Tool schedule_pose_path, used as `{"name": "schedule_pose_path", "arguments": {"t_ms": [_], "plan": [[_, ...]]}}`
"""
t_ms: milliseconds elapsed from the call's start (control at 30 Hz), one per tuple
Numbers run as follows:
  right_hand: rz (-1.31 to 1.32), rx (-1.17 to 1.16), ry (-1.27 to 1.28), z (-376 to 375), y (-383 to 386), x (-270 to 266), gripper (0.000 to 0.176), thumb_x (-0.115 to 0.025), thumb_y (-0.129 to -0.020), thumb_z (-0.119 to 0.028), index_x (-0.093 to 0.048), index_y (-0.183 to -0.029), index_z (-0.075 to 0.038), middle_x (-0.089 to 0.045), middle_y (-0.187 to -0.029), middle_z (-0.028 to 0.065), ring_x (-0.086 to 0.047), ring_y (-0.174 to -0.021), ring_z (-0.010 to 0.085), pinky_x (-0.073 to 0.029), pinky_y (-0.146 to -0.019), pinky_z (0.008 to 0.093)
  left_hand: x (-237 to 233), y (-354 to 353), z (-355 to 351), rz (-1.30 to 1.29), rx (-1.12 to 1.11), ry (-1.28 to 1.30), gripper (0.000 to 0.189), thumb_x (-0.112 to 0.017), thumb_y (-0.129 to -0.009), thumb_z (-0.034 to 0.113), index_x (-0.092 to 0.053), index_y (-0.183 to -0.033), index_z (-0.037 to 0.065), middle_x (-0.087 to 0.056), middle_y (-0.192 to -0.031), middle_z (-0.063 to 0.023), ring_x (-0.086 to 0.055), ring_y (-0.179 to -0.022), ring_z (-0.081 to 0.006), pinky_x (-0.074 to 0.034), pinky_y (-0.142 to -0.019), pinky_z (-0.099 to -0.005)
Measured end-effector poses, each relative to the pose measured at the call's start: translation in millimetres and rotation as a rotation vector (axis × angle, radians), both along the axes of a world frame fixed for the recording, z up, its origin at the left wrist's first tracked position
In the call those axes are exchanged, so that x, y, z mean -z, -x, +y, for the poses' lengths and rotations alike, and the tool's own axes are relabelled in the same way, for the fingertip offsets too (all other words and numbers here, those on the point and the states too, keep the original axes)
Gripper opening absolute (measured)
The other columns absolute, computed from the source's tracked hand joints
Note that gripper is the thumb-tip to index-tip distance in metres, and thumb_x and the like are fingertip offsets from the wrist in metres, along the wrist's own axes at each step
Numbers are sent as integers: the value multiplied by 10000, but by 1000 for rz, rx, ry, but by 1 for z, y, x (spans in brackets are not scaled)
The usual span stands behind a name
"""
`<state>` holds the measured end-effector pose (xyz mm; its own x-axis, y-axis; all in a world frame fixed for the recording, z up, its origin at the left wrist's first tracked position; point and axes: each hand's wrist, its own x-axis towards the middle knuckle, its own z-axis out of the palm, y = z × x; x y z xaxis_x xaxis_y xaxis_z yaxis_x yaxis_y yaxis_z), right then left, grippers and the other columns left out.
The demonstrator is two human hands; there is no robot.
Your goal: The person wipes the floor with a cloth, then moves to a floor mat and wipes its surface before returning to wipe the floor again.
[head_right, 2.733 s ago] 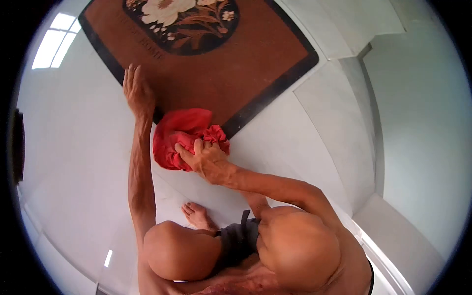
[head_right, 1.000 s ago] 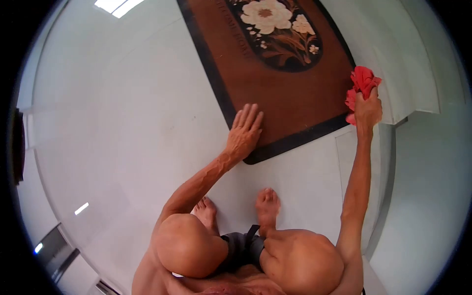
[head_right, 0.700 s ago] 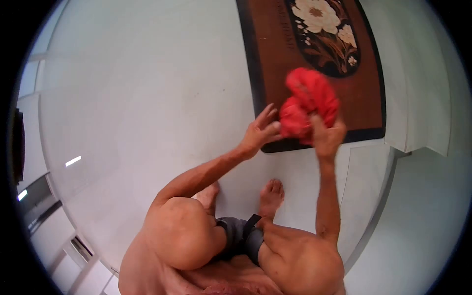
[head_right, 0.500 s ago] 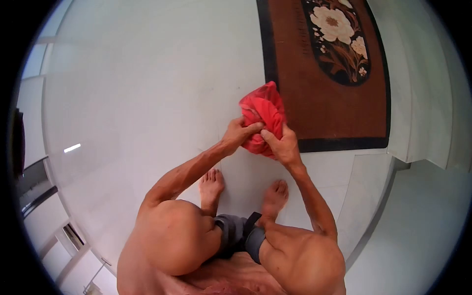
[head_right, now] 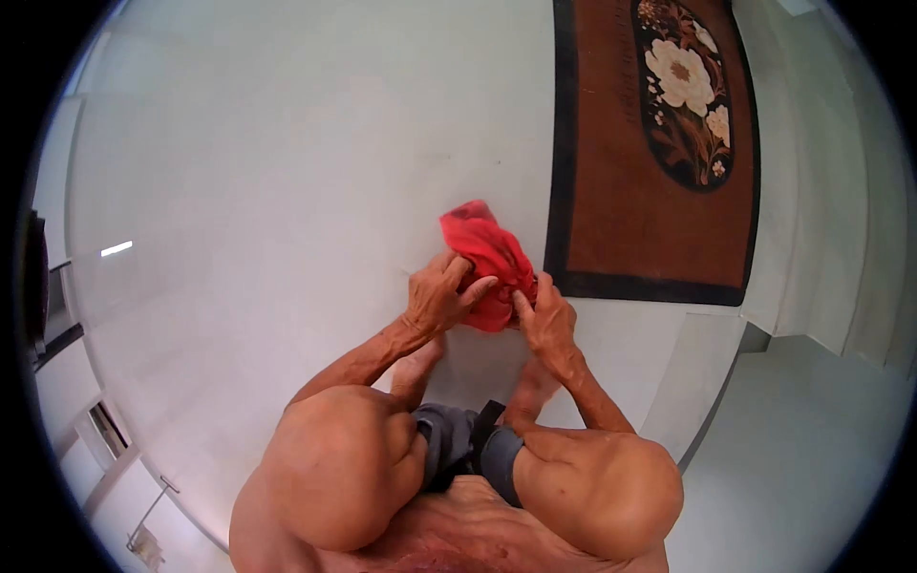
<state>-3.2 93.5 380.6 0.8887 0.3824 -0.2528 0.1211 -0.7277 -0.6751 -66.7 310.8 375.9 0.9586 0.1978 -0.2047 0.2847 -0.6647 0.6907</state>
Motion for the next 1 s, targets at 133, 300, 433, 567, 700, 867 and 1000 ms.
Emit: {"name": "schedule_pose_path", "arguments": {"t_ms": [133, 300, 433, 567, 700, 867, 1000], "plan": [[-27, -56, -47, -7, -7, 21, 366, -725, -1017, -328, -701, -1282, -77, -768, -1010, 257, -717, -864, 517, -595, -711, 550, -7, -16, 0, -486, 242, -109, 669, -910, -808, 440, -695, -1368, 143, -547, -1544, -232, -533, -1396, -469, -468, -1107, -658], [36, 141, -69, -31, -13, 24, 353, -678, -1035, -223, -694, -1326, -24, -775, -1046, 270, -742, -946, 485, -595, -822, 515, 49, -19, -53, -451, 411, -152, 754, -926, -729, 462, -671, -1393, 212, -385, -1689, -220, -379, -1492, -533, -306, -1166, -790], [62, 313, 129, -56, -13, 11, 336, -622, -1064, -121, -676, -1371, 5, -781, -1090, 270, -755, -1041, 476, -593, -928, 495, 52, -57, -49, -519, 469, -131, 668, -904, -728, 453, -695, -1307, 192, -443, -1639, -208, -441, -1418, -503, -366, -1133, -743], [-211, 57, 82, -68, 7, 33, 301, -629, -1011, -51, -684, -1294, 35, -732, -1165, 271, -720, -1028, 461, -572, -870, 524, 53, -103, -17, -568, 405, -176, 563, -894, -746, 401, -723, -1231, 172, -525, -1542, -182, -475, -1387, -468, -420, -1102, -678], [-394, -131, 116, -80, 29, 60, 301, -642, -1004, -90, -697, -1278, 21, -739, -1135, 258, -718, -993, 465, -577, -825, 521, 44, -130, 56, -598, 213, -188, 572, -957, -675, 283, -732, -1188, 170, -532, -1504, -151, -501, -1350, -474, -476, -1097, -620], [-425, -151, 137, -74, 38, 62, 303, -640, -988, -71, -692, -1272, 23, -730, -1123, 252, -709, -984, 464, -570, -824, 523, 45, -112, 214, -510, -72, -367, 516, -951, -705, 203, -720, -1164, 149, -582, -1439, -170, -554, -1326, -428, -491, -1099, -561], [-446, -144, 129, -72, 40, 67, 306, -638, -975, -56, -688, -1266, 24, -723, -1113, 248, -701, -976, 464, -563, -822, 524, 61, -59, 356, -368, -457, -818, 327, -854, -847, 185, -758, -1160, 170, -683, -1338, -135, -617, -1263, -376, -499, -1059, -543]]}}
